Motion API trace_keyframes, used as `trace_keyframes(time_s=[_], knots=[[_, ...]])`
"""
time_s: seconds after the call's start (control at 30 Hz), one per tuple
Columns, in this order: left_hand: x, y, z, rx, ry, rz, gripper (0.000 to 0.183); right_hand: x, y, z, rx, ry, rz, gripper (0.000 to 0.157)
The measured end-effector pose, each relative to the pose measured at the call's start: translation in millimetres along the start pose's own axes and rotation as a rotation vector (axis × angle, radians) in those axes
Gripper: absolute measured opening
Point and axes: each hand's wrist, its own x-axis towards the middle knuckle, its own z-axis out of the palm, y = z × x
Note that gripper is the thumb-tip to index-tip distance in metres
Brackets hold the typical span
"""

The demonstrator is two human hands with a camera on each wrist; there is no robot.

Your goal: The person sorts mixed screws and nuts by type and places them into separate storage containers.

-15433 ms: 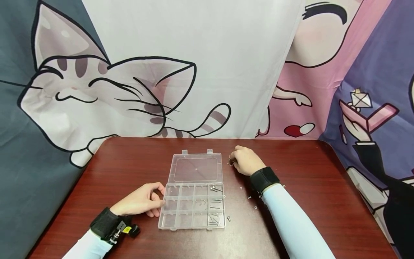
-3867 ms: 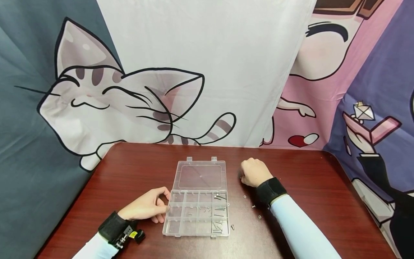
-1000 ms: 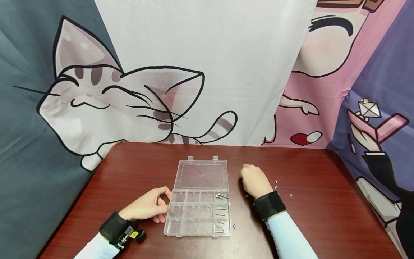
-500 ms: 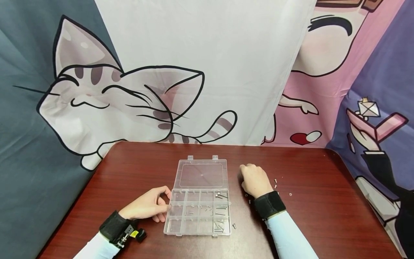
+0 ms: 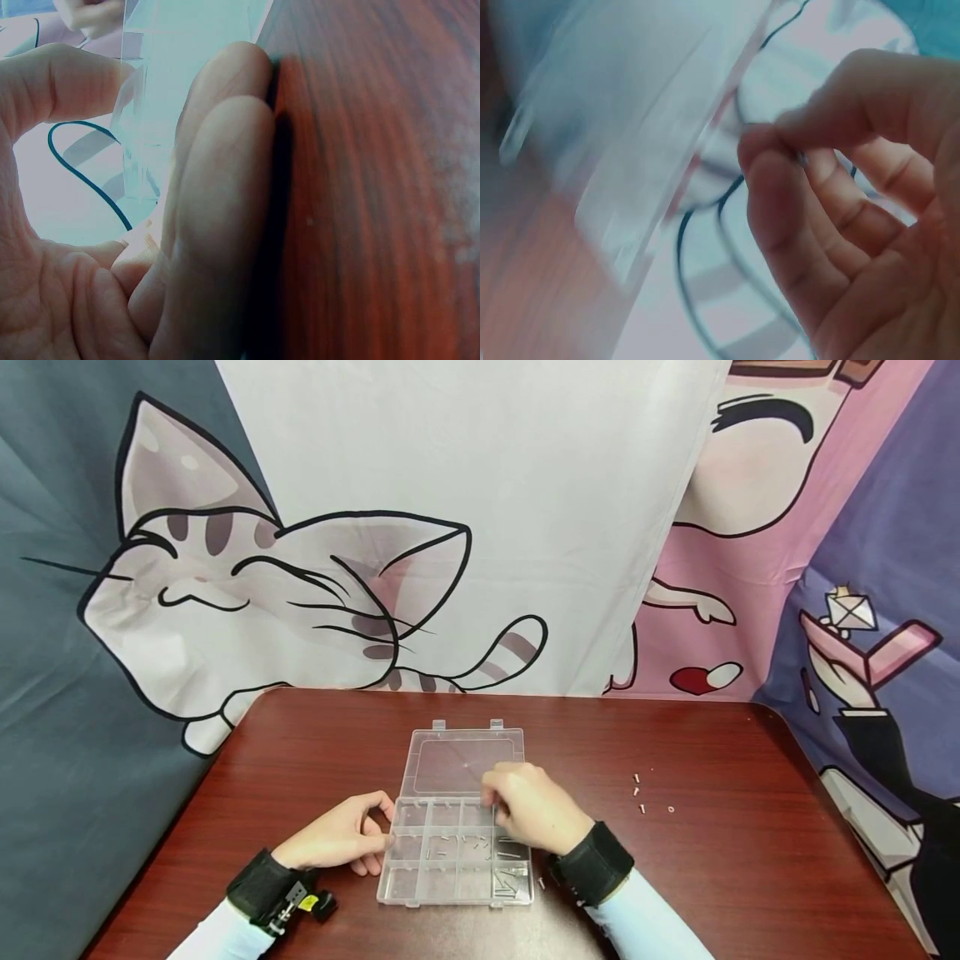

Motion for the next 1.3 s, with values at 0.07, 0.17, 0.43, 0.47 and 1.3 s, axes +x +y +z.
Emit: trace_keyframes(time_s=[0.07, 0.17, 0.43, 0.47, 1.3], knots=[[0.1, 0.0, -0.1, -0.001, -0.001, 0.0, 0.038, 2.1, -10.6, 5.0, 0.024, -0.016, -0.047, 0.027], [0.7, -0.1, 0.1, -0.001, -0.002, 0.002, 0.038, 5.1, -23.2, 12.8, 0.032, -0.02, -0.113, 0.028], [0.9, 0.1, -0.2, 0.002, -0.001, 0.0, 0.037, 13.0, -43.9, 25.3, -0.002, 0.006, -0.252, 0.026], [0.7, 0.3, -0.5, 0.004, 0.001, 0.001, 0.037, 13.7, -45.5, 25.7, -0.006, 0.011, -0.264, 0.026], [0.5, 0.7, -0.2, -0.014, -0.015, 0.003, 0.036, 30.5, -50.7, 19.8, -0.067, -0.073, -0.311, 0.025]])
